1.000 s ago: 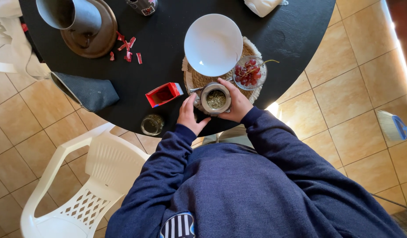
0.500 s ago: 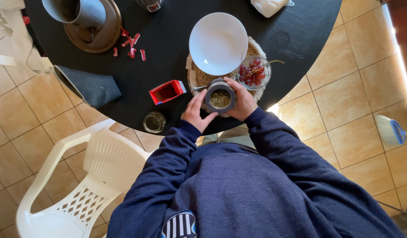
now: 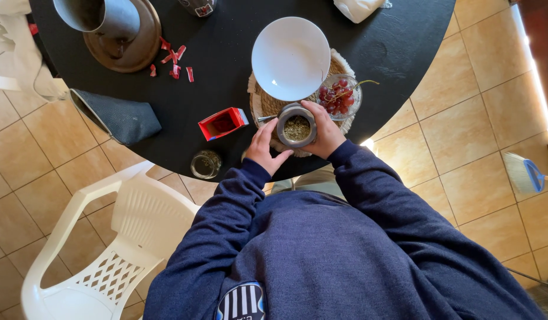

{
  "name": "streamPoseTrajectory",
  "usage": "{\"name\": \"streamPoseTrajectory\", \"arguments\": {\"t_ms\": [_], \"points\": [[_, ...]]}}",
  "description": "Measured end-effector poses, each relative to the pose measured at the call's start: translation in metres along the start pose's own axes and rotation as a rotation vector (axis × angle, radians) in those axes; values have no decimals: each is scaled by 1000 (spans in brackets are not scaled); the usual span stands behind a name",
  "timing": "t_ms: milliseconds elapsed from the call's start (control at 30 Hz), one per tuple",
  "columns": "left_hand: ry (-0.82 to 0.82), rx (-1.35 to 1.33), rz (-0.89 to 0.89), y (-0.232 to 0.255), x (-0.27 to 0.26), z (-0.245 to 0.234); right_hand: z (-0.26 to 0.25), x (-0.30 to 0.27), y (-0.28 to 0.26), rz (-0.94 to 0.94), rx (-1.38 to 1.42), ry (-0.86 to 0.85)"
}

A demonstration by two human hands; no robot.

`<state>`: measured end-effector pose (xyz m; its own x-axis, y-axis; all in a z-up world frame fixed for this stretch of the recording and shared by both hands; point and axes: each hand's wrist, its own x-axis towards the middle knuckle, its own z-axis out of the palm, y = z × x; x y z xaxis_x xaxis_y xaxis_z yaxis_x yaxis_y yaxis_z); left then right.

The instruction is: Preparing a traditional mate drink by pouring yerba into a gourd, shaking it, and adding water from a thermos.

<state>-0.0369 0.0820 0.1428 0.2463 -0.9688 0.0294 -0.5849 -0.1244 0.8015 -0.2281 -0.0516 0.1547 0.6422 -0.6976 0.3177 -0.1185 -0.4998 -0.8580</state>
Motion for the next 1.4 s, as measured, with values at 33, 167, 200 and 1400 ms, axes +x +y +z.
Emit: {"name": "streamPoseTrajectory", "arguments": {"t_ms": [33,167,200,1400], "points": [[0,1,-1,-1,0,0,-1,0,1,0,1,0],[5,23,9,-4,-3,-6,-6,1,3,32,79,-79],[8,20,15,-3,-4,-9,-8,1,4,39,111,-112],[731,-447,-476,-74,362,-162,-22,12,-9,245,96,-252]]}}
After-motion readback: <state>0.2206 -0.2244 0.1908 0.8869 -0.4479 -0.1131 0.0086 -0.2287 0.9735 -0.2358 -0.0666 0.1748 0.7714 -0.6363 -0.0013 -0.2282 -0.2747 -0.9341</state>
